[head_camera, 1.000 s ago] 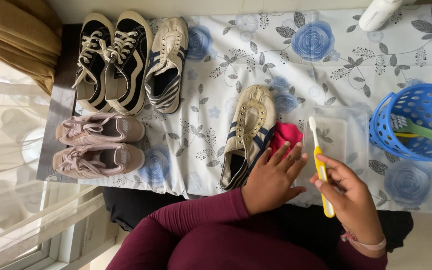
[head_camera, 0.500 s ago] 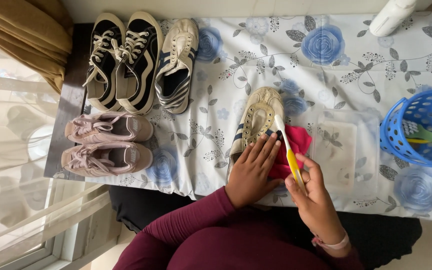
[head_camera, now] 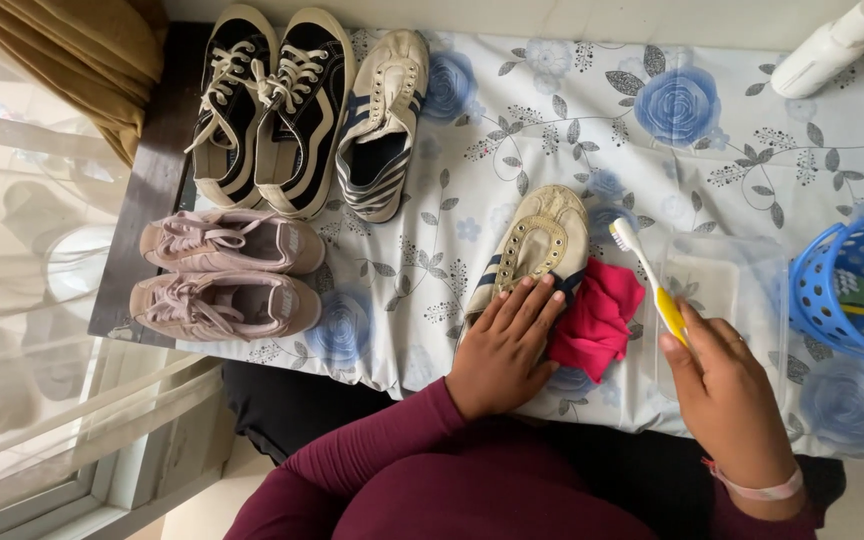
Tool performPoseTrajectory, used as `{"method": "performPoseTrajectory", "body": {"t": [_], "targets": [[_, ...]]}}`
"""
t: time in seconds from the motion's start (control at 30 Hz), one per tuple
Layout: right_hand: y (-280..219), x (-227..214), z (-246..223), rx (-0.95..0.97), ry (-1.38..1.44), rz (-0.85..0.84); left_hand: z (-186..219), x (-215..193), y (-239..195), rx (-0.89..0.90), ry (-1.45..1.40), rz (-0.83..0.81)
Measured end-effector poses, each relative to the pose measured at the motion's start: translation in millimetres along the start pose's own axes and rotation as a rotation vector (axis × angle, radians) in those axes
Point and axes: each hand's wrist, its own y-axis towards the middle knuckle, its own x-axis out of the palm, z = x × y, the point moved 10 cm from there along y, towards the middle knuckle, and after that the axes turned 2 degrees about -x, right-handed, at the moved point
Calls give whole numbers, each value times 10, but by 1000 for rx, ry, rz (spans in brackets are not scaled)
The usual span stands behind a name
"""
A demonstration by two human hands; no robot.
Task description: The person scrubs a white and blue sneaker with a toothbrush and wipes it with a pink cloth. The person alternates between scrubbing different parts of the shoe and wiping the surface, handling the shoe and tools directly.
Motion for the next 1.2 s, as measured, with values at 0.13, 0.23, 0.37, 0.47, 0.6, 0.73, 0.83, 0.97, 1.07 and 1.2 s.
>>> {"method": "performPoseTrajectory", "body": {"t": [0.13,0.23,0.37,0.47,0.6,0.73,0.83,0.97,1.07,1.2], "targets": [[81,166,132,-143,-134,-7,29,7,5,14,33,-5],[137,256,4,-242,-202,-42,56,46,8,26,74,4],[214,313,-244,-354,-404,-19,55,78,18,24,102,-20],[282,445,-233,-383,-602,40,60,62,12,23,103,-14],[411,627,-164,-391,-709,42,61,39,29,17,102,-4],[345,764,-153,-403,-773,18,57,74,13,14,91,-20],[376,704,-78,-351,-606,20,57,73,19,19,107,-18],[353,703,-87,-346,-597,-16,62,82,22,23,109,-20],[377,677,-57,-349,-597,5,63,82,18,18,107,-18],[336,761,-101,-346,-534,-54,63,78,15,14,100,-20]]}}
